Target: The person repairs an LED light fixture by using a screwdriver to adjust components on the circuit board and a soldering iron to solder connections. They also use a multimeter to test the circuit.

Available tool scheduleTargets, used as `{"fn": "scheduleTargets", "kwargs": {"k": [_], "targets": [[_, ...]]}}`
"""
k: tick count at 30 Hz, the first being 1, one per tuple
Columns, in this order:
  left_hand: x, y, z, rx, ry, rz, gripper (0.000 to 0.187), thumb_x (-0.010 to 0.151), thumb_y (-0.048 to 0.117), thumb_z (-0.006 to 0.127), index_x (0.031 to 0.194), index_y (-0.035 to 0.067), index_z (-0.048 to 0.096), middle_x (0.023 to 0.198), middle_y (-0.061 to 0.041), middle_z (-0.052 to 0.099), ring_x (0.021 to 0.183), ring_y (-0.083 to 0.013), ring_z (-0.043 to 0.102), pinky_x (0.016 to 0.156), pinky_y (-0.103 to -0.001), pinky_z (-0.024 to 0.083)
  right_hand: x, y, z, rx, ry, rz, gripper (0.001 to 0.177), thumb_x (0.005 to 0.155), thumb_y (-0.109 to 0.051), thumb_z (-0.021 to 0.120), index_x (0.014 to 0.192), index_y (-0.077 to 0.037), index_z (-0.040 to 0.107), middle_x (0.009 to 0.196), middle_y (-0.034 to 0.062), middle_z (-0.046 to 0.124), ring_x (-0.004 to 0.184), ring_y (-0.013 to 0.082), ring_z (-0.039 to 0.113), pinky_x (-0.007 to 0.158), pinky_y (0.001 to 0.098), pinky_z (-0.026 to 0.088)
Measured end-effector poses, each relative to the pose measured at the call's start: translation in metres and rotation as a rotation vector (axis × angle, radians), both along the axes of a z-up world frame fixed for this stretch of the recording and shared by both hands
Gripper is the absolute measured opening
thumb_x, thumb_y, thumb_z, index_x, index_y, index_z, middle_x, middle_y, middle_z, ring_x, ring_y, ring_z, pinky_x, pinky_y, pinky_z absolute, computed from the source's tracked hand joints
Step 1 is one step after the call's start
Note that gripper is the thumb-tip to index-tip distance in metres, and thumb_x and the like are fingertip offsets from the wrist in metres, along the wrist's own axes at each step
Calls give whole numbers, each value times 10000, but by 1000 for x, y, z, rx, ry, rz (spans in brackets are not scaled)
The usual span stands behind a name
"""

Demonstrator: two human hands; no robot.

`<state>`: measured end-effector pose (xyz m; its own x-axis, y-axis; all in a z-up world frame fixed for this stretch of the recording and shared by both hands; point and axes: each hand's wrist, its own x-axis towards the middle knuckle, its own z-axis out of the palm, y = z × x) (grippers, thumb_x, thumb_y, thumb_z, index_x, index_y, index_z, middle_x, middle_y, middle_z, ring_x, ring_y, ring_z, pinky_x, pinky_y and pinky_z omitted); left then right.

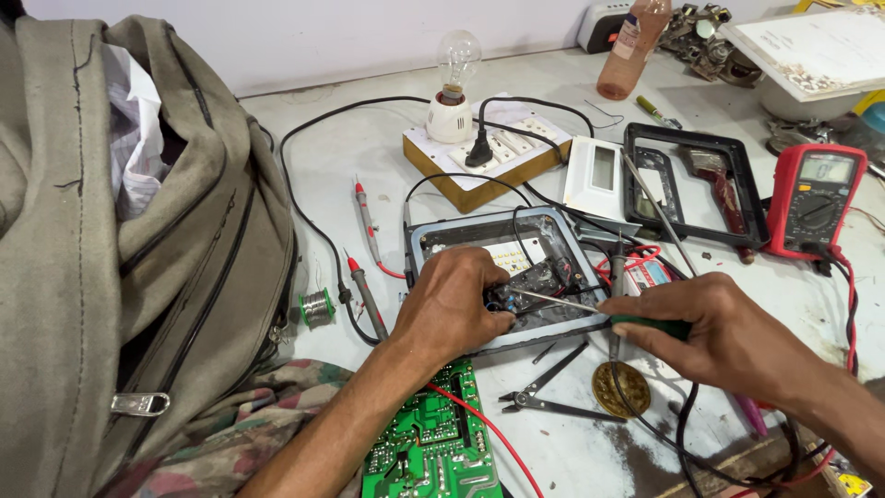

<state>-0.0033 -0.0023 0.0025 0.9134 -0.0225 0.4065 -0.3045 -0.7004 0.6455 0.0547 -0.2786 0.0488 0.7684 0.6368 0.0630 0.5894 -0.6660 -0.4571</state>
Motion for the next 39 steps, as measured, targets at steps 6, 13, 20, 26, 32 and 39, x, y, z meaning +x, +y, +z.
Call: {"fn": "scheduleTargets", "kwargs": {"k": [6,13,20,26,32,39], "targets": [[2,1,-4,6,-49,-8,385,583,99,875,924,-42,766,900,-192,731,887,-344,725,810,-407,575,-17,7,0,27,-303,217,309,776,-111,744,1080,-69,780,796,135,785,541,280,701,509,447,575],[2,1,-5,16,-79,-1,376,581,97,877,916,-39,771,908,-198,730,896,-350,720,820,-409,572,-15,1,-15,87,-199,89,301,763,-136,786,1063,-119,806,832,121,809,572,255,732,517,415,595],[2,2,-4,7,-53,1,384,578,103,886,915,-40,768,911,-194,732,895,-344,725,814,-405,574,-2,-4,-18,-80,-321,179,426,780,-151,793,1206,-152,788,794,113,786,579,259,720,562,421,588],[2,3,-4,-6,-95,-10,374,579,100,884,901,-49,765,906,-202,732,894,-355,721,804,-409,574,-3,1,-19,72,-101,-29,332,768,-161,828,1099,-140,819,736,106,782,524,281,688,514,390,548],[5,4,-8,-9,-89,-36,375,576,97,863,906,-48,761,884,-203,725,865,-349,727,790,-410,578,-11,5,-24,172,-348,265,310,755,-124,790,1065,-107,780,758,74,803,508,178,700,429,331,561],[4,4,-10,-16,-154,-18,320,633,146,870,888,-25,778,880,-208,728,877,-366,723,795,-428,573,-30,28,-27,89,-557,411,423,702,-88,785,1123,-65,753,743,89,747,463,243,658,384,410,515]]}}
